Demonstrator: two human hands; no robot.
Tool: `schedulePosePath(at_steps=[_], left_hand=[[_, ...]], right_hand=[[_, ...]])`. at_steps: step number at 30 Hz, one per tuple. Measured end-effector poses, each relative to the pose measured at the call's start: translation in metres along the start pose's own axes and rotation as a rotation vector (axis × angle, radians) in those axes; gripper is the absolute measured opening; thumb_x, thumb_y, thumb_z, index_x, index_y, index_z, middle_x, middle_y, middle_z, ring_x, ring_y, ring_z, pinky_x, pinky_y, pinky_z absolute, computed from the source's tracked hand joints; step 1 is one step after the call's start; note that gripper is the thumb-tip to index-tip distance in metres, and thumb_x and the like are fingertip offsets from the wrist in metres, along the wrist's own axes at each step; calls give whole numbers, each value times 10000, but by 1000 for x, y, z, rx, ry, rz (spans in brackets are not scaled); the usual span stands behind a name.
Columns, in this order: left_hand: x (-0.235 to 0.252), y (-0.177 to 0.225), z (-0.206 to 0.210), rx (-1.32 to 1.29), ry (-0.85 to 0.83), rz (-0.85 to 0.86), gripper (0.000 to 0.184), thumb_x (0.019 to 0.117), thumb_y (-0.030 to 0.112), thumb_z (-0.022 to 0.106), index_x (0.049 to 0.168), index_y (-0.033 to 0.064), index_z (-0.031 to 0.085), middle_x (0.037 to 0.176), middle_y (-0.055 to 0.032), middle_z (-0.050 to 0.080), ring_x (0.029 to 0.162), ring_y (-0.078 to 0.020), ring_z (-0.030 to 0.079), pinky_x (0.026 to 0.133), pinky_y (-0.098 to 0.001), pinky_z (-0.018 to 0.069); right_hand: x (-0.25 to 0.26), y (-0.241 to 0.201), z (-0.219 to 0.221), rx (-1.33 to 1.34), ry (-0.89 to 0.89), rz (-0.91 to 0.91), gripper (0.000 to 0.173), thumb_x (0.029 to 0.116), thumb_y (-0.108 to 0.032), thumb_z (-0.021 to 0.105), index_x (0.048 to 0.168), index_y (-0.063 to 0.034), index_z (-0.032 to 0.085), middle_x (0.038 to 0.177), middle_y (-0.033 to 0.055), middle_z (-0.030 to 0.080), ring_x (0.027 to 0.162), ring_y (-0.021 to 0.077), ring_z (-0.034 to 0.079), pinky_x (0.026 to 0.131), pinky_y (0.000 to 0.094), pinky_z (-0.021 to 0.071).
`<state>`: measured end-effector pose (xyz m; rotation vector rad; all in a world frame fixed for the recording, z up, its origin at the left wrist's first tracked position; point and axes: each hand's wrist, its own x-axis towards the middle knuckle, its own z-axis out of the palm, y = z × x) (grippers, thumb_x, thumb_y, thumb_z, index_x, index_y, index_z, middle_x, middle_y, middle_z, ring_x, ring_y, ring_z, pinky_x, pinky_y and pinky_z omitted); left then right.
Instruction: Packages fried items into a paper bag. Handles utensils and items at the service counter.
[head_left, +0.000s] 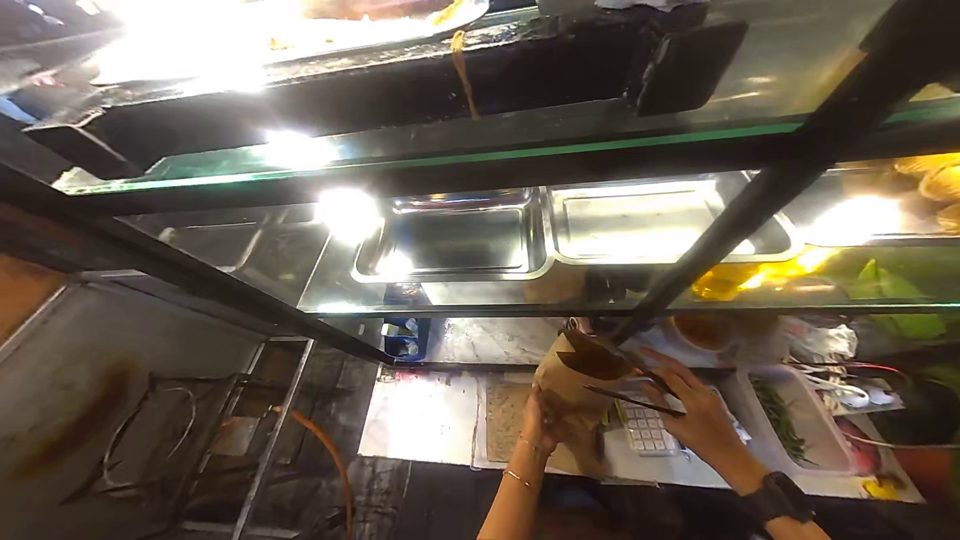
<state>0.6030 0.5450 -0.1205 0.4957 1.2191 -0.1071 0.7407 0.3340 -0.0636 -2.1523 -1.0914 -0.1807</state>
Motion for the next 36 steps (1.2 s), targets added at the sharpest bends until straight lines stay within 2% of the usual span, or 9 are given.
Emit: schedulePosePath(at_steps=[3,7,10,13,17,22,29,32,36], left_hand=[[-22,19,-14,-4,61,108,664,1049,427,518,1572,95,280,1562,-284,344,1347,-477,444,977,-664,452],[-23,89,-79,200,254,851,412,990,135,651,1331,-78,561,1142,-244,672,961,-286,682,816,-438,579],[-19,183,-138,566,563,1149,289,939,158,710,1170,-16,702,1090,-179,735,1024,-301,709,947,-523,550],[-8,250,-168,898,589,976,350,942,234,725,1194,-7,701,1133,-231,714,1099,-417,664,988,-635,477],[9,293,-166,1250,552,719,308,909,235,766,1107,0,740,1114,-246,711,1094,-421,662,996,-600,487],[2,301,-162,1516,553,862,262,834,131,788,1038,-27,739,1119,-298,683,1115,-468,633,1002,-637,459],[-10,314,-174,1572,567,890,344,795,256,868,955,-22,743,1052,-283,698,1095,-477,631,1007,-657,434],[-15,319,-177,1516,588,884,402,848,310,836,1012,-41,729,1102,-313,677,1145,-494,600,1036,-649,407],[-30,309,-171,1454,697,931,290,886,140,753,1085,-64,697,1208,-347,624,1208,-513,561,1036,-653,409]], right_hand=[[-14,-11,-5,11,138,12,295,998,-287,617,1154,-57,718,1267,122,692,1049,183,711,852,315,613],[-33,-37,-7,44,180,51,269,991,-248,647,1120,-21,709,1063,144,715,938,144,693,807,235,581],[-42,-64,4,103,163,107,261,988,-251,657,1069,-12,727,962,118,725,810,101,687,719,220,588],[-47,-84,22,162,143,89,256,1004,-291,632,1051,-54,714,910,58,726,764,47,678,681,191,584],[-45,-104,23,204,180,111,233,1010,-292,619,1043,-91,732,904,-1,742,767,15,693,687,182,601],[-64,-111,8,153,229,250,259,1002,-302,612,1045,-84,745,858,-31,739,742,-4,692,677,176,607],[-92,-116,-1,38,227,354,298,981,-368,604,1051,-110,737,819,-26,722,660,8,664,606,192,580],[-96,-120,0,49,214,370,292,949,-344,615,1061,-102,732,843,-3,737,667,48,686,600,241,600],[-99,-122,7,83,165,380,300,916,-339,619,1081,-110,721,846,-15,731,662,51,694,588,250,609]])
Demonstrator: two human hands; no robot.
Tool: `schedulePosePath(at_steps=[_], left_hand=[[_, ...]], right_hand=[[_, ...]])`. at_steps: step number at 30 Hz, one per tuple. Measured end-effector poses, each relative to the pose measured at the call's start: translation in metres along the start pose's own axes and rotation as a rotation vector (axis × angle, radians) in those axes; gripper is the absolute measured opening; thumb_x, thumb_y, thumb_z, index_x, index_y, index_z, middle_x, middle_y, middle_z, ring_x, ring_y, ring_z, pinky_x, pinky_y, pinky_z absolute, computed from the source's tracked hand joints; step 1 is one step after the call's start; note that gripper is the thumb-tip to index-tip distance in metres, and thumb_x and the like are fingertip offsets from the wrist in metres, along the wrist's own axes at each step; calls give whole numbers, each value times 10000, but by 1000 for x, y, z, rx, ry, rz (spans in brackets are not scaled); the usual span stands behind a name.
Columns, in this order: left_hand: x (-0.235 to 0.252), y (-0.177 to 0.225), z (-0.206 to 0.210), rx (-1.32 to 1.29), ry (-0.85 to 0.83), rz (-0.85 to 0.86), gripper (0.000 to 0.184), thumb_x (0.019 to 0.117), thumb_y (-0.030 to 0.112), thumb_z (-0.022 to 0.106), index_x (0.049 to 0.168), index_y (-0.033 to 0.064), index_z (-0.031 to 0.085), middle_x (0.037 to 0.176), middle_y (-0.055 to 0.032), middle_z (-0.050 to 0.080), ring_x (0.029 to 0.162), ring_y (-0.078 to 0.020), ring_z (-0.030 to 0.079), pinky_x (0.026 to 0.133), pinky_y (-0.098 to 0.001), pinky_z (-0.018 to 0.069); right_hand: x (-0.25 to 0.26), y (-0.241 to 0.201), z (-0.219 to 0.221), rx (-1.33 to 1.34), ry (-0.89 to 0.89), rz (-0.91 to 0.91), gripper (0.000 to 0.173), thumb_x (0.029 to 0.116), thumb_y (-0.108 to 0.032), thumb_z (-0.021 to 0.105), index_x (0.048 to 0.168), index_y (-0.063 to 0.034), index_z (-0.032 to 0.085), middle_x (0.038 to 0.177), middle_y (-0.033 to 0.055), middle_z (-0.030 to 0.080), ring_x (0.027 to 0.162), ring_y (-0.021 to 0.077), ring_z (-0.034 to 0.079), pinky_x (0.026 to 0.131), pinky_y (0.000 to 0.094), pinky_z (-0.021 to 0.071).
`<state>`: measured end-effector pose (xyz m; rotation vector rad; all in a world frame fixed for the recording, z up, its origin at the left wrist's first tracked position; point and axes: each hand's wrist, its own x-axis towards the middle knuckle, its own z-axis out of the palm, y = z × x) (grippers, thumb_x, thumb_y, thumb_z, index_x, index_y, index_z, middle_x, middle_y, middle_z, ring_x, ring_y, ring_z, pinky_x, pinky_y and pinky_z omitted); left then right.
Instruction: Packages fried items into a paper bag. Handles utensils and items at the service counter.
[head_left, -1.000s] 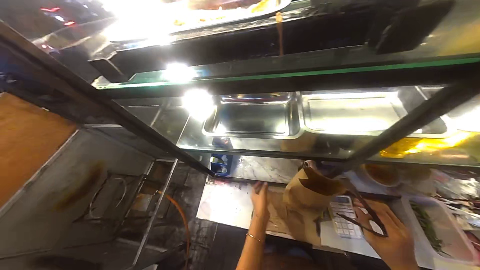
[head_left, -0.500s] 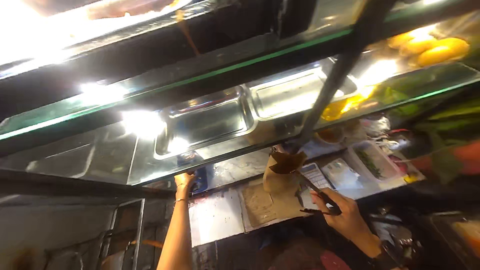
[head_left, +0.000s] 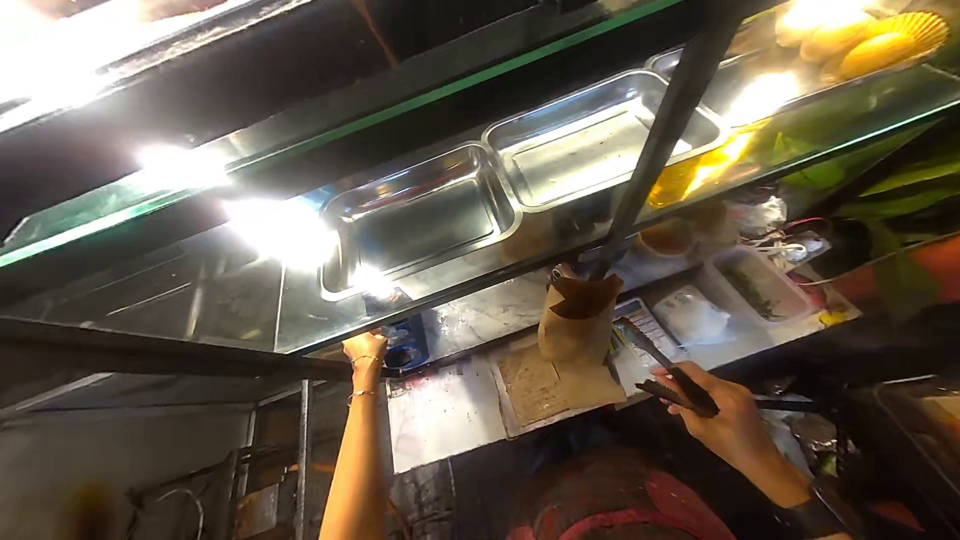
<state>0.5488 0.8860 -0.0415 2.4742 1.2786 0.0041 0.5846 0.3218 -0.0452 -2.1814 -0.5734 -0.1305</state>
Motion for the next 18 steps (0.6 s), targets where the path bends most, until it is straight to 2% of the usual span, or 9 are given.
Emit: schedulePosePath(at_steps=[3,5,7,8,10,12,16,17,18], left_hand=[[-17,9,3,-49,171,-2,296,899,173,754,1051,-75,697,1165,-365,628,1169,-544,572,999,-681,422],[-25,10,5,-110,346,36,287,923,211,737,916,-72,694,960,-332,676,980,-527,648,885,-693,459],[-36,7,4,-275,470,29,309,944,228,707,887,-75,688,829,-270,680,823,-445,673,809,-641,489],[-48,6,0,-421,464,11,295,958,244,696,941,-50,702,805,-210,688,757,-354,674,763,-571,518],[-85,14,-12,-806,281,1,258,980,264,694,1036,13,706,773,-88,688,622,-179,664,613,-398,600],[-138,37,-24,-1100,-14,73,184,967,162,695,1044,-5,692,804,-82,717,602,-167,685,552,-365,623],[-232,91,-33,-1171,-595,353,96,913,143,736,944,54,720,706,11,641,540,-89,619,479,-284,577],[-245,101,-31,-1164,-721,448,109,915,167,747,947,65,725,680,29,617,525,-69,600,471,-257,559],[-254,110,-28,-1153,-827,533,127,915,185,756,951,67,726,654,37,606,507,-59,588,460,-241,544]], right_hand=[[-2,-3,4,-16,-13,-12,299,922,-360,606,1069,-129,727,836,-25,725,662,38,682,595,234,597],[-3,-7,5,-36,-9,-23,309,967,-394,583,1066,-140,729,830,-27,720,675,24,678,606,223,592],[-7,-11,5,-51,14,-43,320,995,-397,574,1055,-126,734,820,-18,724,680,23,678,610,217,589],[-9,-15,6,-46,29,-54,323,1001,-390,575,1047,-116,739,806,-15,721,671,17,668,606,209,579],[-9,-28,6,26,42,-66,310,1010,-372,579,1058,-112,741,815,-16,722,685,8,662,624,199,573],[-6,-54,7,189,6,-25,288,994,-370,624,1128,-137,727,919,-22,745,728,22,686,631,213,600],[7,-112,12,663,-214,209,530,921,-528,718,1304,-166,664,1254,23,721,625,65,656,491,241,562],[12,-119,11,759,-290,274,612,892,-560,734,1337,-149,648,1294,17,706,611,61,648,474,229,553],[16,-123,9,834,-337,342,651,870,-544,760,1350,-122,637,1238,13,727,603,61,654,458,218,546]])
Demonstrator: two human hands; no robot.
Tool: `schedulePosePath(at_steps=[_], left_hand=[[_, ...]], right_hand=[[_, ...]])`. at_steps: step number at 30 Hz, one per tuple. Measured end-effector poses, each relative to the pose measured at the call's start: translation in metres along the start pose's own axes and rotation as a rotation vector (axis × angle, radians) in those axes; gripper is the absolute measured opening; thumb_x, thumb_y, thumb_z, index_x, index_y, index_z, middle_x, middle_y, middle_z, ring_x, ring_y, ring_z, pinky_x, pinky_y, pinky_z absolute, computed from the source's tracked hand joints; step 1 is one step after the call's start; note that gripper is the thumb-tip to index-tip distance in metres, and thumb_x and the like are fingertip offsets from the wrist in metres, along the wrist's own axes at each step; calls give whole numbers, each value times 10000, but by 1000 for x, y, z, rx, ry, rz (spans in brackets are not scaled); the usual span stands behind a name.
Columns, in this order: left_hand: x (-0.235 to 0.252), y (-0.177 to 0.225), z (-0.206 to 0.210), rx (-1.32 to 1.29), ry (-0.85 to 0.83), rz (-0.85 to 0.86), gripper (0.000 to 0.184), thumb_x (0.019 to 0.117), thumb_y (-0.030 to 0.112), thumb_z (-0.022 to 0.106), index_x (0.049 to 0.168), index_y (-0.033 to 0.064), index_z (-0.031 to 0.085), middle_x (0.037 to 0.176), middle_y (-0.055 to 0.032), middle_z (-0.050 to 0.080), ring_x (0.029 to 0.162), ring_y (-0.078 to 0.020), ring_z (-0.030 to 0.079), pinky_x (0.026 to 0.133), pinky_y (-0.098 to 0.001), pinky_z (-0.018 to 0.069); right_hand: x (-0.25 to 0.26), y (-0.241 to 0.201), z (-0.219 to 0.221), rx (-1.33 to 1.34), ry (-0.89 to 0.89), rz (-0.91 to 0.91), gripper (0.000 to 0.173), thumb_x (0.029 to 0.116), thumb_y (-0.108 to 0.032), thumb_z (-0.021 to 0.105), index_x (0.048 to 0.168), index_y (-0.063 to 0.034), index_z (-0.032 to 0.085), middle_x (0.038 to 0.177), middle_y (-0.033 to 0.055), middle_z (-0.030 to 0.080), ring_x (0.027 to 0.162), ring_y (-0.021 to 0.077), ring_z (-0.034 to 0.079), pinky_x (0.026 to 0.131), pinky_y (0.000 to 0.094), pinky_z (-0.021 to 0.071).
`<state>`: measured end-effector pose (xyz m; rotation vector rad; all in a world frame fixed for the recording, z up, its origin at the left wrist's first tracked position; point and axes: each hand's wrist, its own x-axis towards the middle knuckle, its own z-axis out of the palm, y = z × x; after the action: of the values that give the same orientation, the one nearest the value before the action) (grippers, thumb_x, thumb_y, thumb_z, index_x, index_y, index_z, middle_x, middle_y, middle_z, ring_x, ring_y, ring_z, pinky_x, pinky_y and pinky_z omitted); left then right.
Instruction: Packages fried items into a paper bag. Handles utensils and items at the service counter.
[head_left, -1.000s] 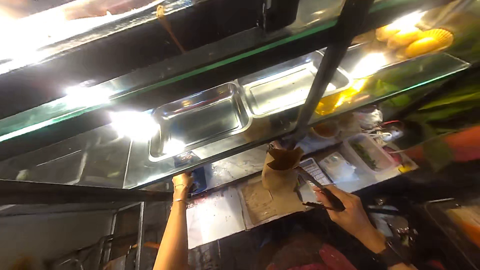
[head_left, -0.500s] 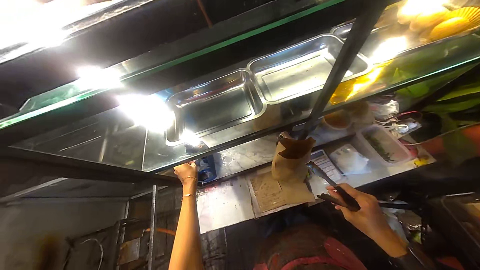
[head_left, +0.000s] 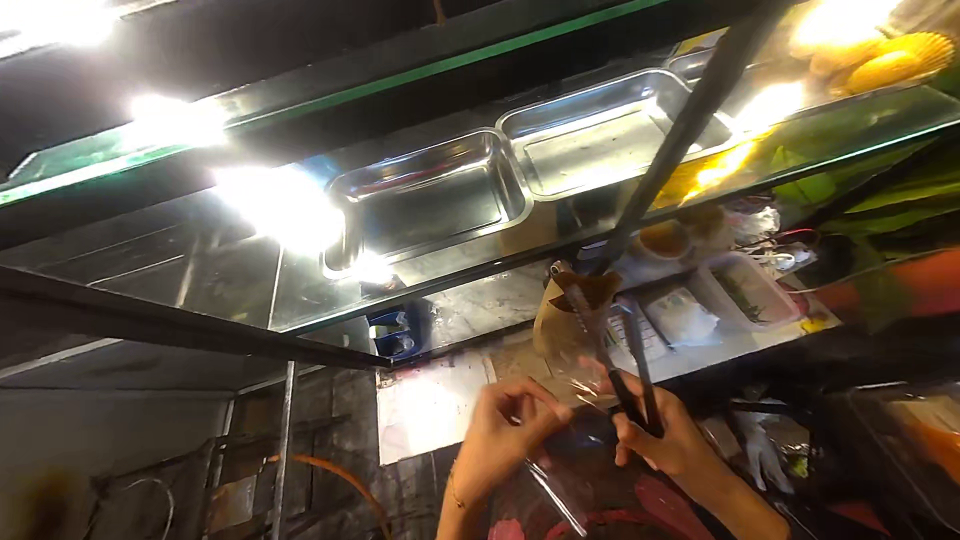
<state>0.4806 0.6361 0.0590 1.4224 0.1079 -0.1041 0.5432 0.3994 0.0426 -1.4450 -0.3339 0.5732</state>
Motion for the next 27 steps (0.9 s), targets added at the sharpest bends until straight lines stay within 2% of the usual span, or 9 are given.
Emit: schedulePosePath(at_steps=[3,5,8,10,13,16,21,24,27], left_hand=[[7,-2,17,-16,-254,6,180,893,203,794,980,62,722,663,33,617,532,-58,593,493,-232,542],[10,-9,15,-45,-333,-6,209,855,157,827,1011,48,739,729,3,659,622,-86,645,583,-250,579],[16,-23,19,-181,-323,-18,143,889,44,759,1023,15,720,989,-71,746,906,-156,723,837,-324,614],[22,-28,37,-352,-228,-38,152,910,13,719,1060,-7,700,1024,-135,761,951,-226,746,893,-390,610],[35,-23,71,-442,-90,-122,166,914,18,710,1078,1,731,943,-92,755,806,-154,728,781,-326,622],[53,-28,99,-403,6,-153,87,931,86,709,919,18,761,839,-56,724,699,-81,648,676,-244,563],[74,-31,135,-541,-125,-223,132,951,-2,661,1066,-44,709,1040,-155,743,936,-219,733,896,-376,606],[86,-31,158,-438,-108,-186,102,938,28,694,1011,-21,745,884,-86,746,770,-121,705,745,-280,603],[105,-35,189,-296,-5,-166,278,1017,144,603,783,24,694,656,-3,660,568,-42,603,559,-199,521]], right_hand=[[-2,-10,-7,108,141,118,326,909,-289,781,1150,-77,722,921,38,740,549,72,608,448,215,510],[-6,-15,-22,118,330,85,154,934,-246,739,1004,-109,724,767,3,692,494,36,542,443,195,472],[-9,-27,-48,82,559,-24,85,956,-232,698,955,-147,705,682,-24,633,465,24,490,433,174,434],[-15,-34,-59,48,654,-102,90,958,-224,703,956,-134,705,695,0,656,462,34,497,420,171,426],[-24,-43,-71,38,776,-206,60,961,-194,688,952,-137,702,710,2,666,454,36,501,410,162,429],[-34,-48,-89,15,854,-277,47,965,-180,679,960,-137,697,711,3,666,448,42,504,406,169,441],[-44,-44,-124,14,981,-258,78,954,-174,692,1011,-120,702,734,-11,654,466,35,499,412,154,436],[-47,-42,-145,54,1015,-274,83,944,-160,705,1014,-117,696,733,-5,675,469,48,530,431,172,473],[-46,-44,-171,34,1005,-282,64,946,-175,702,994,-136,688,745,-18,673,476,41,534,435,169,476]])
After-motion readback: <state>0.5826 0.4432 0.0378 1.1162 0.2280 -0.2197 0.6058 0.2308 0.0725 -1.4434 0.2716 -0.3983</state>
